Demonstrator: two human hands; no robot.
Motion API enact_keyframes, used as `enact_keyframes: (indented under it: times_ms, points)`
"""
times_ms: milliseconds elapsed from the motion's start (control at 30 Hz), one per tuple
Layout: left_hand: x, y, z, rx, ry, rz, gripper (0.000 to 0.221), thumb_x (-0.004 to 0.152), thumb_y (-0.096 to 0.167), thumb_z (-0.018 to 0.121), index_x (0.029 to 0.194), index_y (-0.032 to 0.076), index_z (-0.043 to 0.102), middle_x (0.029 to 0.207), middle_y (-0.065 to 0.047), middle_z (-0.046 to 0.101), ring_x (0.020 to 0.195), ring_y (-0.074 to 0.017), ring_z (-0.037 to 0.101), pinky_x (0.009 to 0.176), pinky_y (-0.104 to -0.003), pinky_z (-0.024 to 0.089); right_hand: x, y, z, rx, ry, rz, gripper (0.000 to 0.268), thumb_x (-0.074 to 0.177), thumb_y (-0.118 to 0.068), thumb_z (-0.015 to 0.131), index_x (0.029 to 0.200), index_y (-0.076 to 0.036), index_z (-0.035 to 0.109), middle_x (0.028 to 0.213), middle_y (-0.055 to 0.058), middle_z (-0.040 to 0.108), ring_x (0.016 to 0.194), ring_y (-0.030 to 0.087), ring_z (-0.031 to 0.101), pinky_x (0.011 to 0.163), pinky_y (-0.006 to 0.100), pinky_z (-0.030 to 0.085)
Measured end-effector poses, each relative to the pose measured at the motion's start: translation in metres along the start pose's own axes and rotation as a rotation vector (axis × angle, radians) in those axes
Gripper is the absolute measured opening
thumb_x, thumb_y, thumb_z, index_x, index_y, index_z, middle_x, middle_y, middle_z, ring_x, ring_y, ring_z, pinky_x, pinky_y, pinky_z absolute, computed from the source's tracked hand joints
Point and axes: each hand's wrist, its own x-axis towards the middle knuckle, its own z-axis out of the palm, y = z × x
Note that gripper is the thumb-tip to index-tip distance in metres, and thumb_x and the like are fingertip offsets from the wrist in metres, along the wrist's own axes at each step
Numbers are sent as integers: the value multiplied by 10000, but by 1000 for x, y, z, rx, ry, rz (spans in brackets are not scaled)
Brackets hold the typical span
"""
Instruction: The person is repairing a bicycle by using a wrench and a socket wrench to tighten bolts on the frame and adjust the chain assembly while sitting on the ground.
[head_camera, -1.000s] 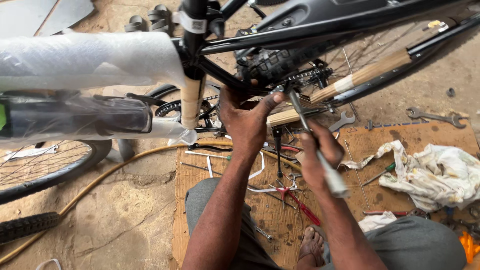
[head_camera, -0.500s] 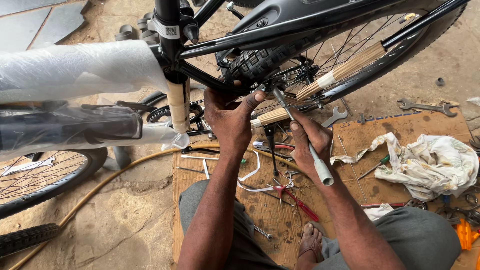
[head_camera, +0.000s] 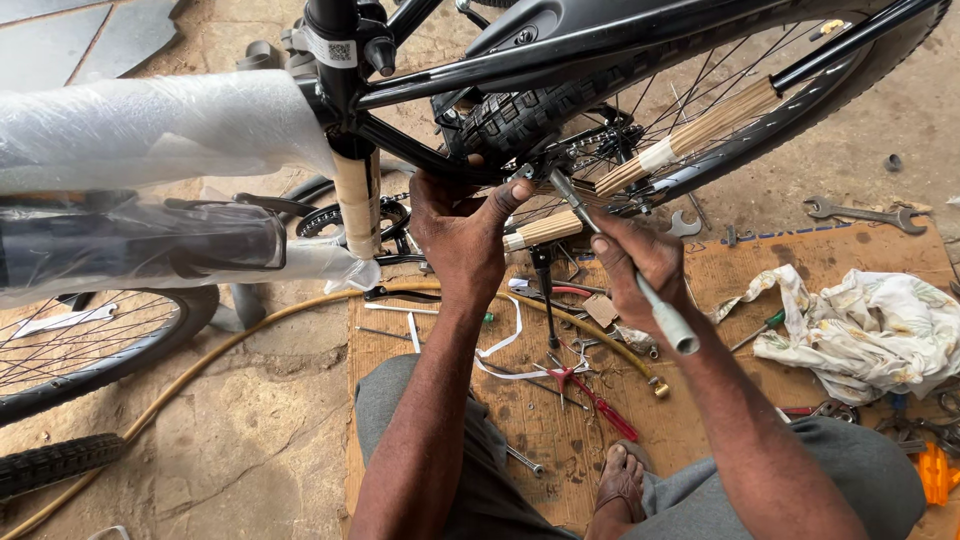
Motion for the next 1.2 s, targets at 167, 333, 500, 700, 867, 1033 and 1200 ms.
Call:
enact_keyframes:
  times_ms: [167, 333, 500, 700, 867, 1033, 1200]
  points:
    - [-1, 1, 0, 2, 22, 30, 774, 739, 461, 923, 1221, -25, 563, 1128, -136, 671, 1064, -239, 721, 932, -378, 645, 6, 10, -3, 61, -88, 3, 284, 1059, -111, 583, 1315, -16, 664, 654, 11, 604, 473, 32, 485, 384, 218, 412]
    - [1, 0, 3, -35, 52, 15, 741, 737, 457, 930, 1188, -18, 584, 1080, -129, 698, 1045, -234, 741, 950, -369, 650, -11, -8, 18, -137, 61, -56, 383, 1106, -262, 615, 1392, -7, 601, 763, 15, 614, 607, 55, 561, 488, 244, 457]
    - [-3, 5, 1, 123, -3, 53, 806, 731, 444, 917, 1296, 0, 553, 1169, -136, 666, 1102, -237, 701, 942, -377, 643, -31, -13, 45, -27, 199, 114, 373, 1110, -294, 567, 1346, -11, 625, 863, 31, 664, 549, 34, 517, 407, 219, 422]
    - [-6, 14, -1, -68, -79, 46, 923, 702, 510, 922, 1333, 7, 475, 1231, -139, 614, 1148, -242, 695, 913, -373, 673, -40, -1, 19, -65, 153, 122, 320, 1094, -229, 582, 1320, -10, 638, 750, 18, 596, 549, 52, 492, 415, 242, 396]
    - [-2, 6, 1, 6, -26, 64, 863, 730, 547, 904, 1287, 18, 512, 1185, -126, 632, 1116, -243, 693, 955, -398, 643, -63, 2, 3, -76, 157, 120, 242, 1120, -139, 560, 1310, -3, 619, 937, 82, 689, 725, 79, 685, 497, 216, 583]
    - [6, -1, 8, 61, 137, -36, 745, 737, 559, 899, 1127, -6, 609, 1043, -133, 674, 995, -266, 701, 924, -417, 614, -114, 36, 25, 143, -4, 441, 245, 1002, -81, 624, 1225, -17, 701, 854, 107, 718, 651, 109, 657, 440, 215, 519]
    - [-5, 6, 5, -33, 46, 87, 850, 709, 629, 869, 1197, 16, 539, 1083, -81, 622, 994, -207, 676, 875, -369, 615, -167, 78, 67, 30, -504, 1151, 337, 968, -255, 599, 1261, -131, 710, 825, 67, 712, 689, 123, 640, 613, 298, 558]
